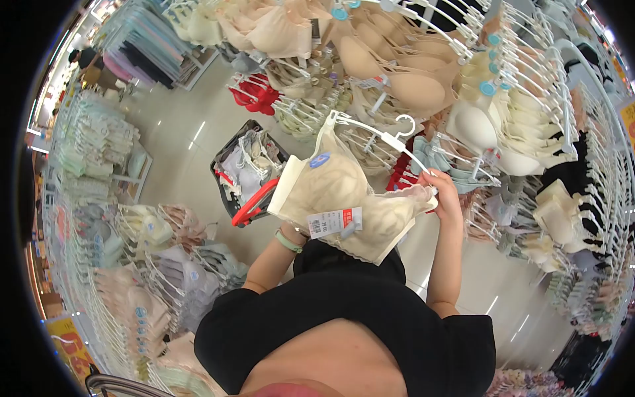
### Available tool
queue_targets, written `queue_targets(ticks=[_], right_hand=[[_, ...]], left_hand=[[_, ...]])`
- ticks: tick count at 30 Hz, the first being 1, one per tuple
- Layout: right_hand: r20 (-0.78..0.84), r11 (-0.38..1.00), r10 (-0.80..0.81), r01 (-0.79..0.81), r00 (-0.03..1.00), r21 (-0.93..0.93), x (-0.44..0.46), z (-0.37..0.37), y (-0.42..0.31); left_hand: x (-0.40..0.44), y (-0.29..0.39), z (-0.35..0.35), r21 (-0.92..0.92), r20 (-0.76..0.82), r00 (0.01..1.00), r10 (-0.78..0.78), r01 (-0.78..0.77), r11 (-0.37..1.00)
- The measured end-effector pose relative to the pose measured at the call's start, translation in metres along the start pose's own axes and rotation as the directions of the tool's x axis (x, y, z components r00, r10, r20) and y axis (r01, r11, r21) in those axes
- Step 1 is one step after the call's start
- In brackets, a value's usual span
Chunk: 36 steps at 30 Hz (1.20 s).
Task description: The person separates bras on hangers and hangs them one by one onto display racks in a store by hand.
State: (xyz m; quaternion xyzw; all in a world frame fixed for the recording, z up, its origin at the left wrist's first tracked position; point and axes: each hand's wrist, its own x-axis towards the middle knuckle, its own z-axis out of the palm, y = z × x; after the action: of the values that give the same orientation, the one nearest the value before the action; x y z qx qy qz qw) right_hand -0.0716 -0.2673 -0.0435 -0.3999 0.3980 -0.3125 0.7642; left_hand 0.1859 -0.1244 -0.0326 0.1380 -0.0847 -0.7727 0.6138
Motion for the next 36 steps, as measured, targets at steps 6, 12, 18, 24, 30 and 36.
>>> queue_targets(ticks=[6, 12, 18, 24, 30, 36], right_hand=[[0.079, 0.998, 0.029, -0.025, 0.996, -0.052, 0.018, 0.037, -0.003], [0.186, 0.997, 0.062, -0.053, 0.981, -0.053, 0.029, 0.065, 0.001], [0.222, 0.997, 0.070, -0.075, 0.972, 0.016, 0.032, 0.081, 0.016], [0.133, 0.992, 0.028, -0.044, 0.991, 0.120, 0.028, 0.078, 0.034], [-0.060, 0.987, 0.011, -0.001, 0.998, 0.163, 0.009, 0.054, 0.044], [-0.195, 0.968, -0.016, 0.064, 0.981, 0.243, -0.017, 0.020, 0.040]], left_hand=[[-0.011, -0.016, -0.006, -0.011, -0.074, 0.983, 0.169, -0.170, 0.985], [-0.032, -0.015, -0.015, 0.021, -0.154, 0.941, 0.301, -0.302, 0.953], [-0.051, -0.001, -0.027, 0.063, -0.181, 0.917, 0.355, -0.349, 0.935], [-0.045, 0.018, -0.034, 0.095, -0.148, 0.933, 0.329, -0.318, 0.943], [-0.020, 0.019, -0.032, 0.097, -0.096, 0.967, 0.236, -0.227, 0.969], [0.008, 0.000, -0.025, 0.117, -0.084, 0.992, 0.099, -0.089, 0.989]])
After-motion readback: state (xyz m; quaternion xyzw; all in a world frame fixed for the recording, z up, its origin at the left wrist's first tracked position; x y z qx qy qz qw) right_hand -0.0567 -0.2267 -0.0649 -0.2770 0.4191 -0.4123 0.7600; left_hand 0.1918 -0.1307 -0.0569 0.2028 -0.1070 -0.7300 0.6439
